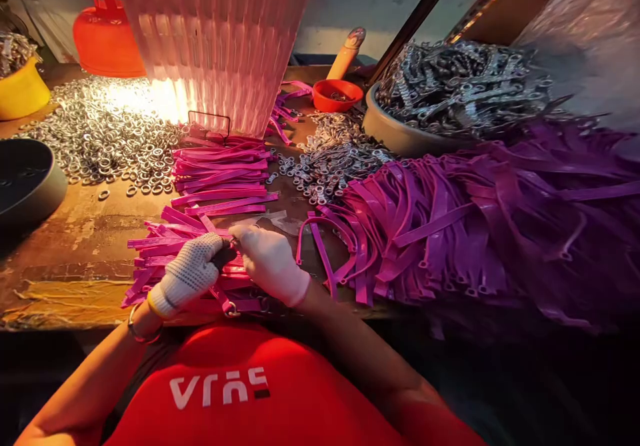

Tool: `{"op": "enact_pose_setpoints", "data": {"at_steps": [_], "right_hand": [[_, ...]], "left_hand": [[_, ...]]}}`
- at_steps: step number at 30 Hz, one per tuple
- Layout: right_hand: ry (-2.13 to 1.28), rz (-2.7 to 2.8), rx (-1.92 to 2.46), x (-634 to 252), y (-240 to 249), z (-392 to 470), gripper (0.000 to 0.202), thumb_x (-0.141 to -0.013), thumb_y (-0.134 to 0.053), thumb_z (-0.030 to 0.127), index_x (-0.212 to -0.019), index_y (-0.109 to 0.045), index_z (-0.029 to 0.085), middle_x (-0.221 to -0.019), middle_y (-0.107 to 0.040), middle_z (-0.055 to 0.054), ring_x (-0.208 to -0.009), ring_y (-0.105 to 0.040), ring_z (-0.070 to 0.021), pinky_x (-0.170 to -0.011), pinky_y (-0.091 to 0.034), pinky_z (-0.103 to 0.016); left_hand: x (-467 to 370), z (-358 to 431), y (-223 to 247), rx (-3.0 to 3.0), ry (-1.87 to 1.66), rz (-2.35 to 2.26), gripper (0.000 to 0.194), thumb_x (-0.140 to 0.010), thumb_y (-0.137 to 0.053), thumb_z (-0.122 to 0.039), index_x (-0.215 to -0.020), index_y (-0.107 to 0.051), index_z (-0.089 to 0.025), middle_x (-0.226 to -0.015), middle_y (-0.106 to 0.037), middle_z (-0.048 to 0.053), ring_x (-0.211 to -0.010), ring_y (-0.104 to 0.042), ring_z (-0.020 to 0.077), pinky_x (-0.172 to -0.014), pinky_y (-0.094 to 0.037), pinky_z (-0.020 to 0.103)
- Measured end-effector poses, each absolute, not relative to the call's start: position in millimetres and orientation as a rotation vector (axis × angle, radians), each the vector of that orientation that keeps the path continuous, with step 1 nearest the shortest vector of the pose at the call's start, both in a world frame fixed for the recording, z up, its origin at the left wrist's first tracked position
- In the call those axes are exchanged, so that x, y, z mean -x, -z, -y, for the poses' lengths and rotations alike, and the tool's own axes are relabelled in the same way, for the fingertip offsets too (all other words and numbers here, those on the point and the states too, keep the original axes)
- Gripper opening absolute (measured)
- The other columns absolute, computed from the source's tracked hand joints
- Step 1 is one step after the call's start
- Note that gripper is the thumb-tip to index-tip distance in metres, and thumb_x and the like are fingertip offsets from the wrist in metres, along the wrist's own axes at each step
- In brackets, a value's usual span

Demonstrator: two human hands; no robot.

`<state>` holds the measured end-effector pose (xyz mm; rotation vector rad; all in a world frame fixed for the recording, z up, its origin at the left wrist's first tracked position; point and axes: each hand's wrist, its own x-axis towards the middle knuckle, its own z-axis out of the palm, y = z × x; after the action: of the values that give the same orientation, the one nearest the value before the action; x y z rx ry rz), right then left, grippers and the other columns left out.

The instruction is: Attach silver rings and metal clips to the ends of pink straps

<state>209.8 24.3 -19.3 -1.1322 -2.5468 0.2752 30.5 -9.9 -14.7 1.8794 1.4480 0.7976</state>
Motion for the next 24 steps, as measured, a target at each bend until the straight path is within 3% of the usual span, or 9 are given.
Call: {"op": "enact_pose_setpoints", "data": {"at_steps": [5,11,19,24], "right_hand": [[-0.483,2.642,1.2,-214.2,-7.3,-27.0,0.048,-0.094,-0.058,0.027,-0.14,-0.049,0.018,-0.112,-0.073,-0.01,-0.101,-0.068,-0.0236,-0.083,-0.047,-0.03],[-0.342,2.857,1.3,-211.1,-8.0,-31.6,0.024,-0.095,-0.052,0.032,-0.107,-0.064,0.016,-0.088,-0.075,-0.011,-0.081,-0.071,-0.0258,-0.066,-0.042,-0.03],[-0.169,2.91,1.041,-213.5,10.9,-32.0,0.037,-0.098,-0.05,0.043,-0.1,-0.066,0.01,-0.075,-0.072,-0.016,-0.067,-0.068,-0.027,-0.055,-0.033,-0.031],[-0.186,2.824,1.289,-233.0,-4.6,-34.5,0.033,-0.096,-0.057,0.041,-0.103,-0.067,0.011,-0.077,-0.074,-0.013,-0.071,-0.069,-0.0248,-0.055,-0.028,-0.03]], "left_hand": [[-28.4,11.1,26.1,-1.655,-0.895,-1.465,0.031,-0.093,-0.057,-0.039,-0.083,-0.07,-0.013,-0.076,-0.068,0.005,-0.068,-0.056,0.0168,-0.063,-0.042,0.028],[-31.7,20.2,25.2,-1.728,-0.805,-1.568,0.03,-0.09,-0.058,-0.038,-0.081,-0.071,-0.013,-0.072,-0.068,0.005,-0.068,-0.056,0.0187,-0.063,-0.041,0.03],[-32.9,7.1,6.5,-1.822,-0.793,-1.415,0.018,-0.086,-0.06,-0.021,-0.072,-0.07,-0.017,-0.071,-0.07,0.005,-0.066,-0.058,0.0176,-0.061,-0.041,0.025],[15.4,-18.2,-25.2,-1.751,-0.72,-1.327,0.011,-0.07,-0.073,-0.012,-0.075,-0.077,-0.021,-0.073,-0.071,0.003,-0.064,-0.06,0.0166,-0.061,-0.045,0.022]]}}
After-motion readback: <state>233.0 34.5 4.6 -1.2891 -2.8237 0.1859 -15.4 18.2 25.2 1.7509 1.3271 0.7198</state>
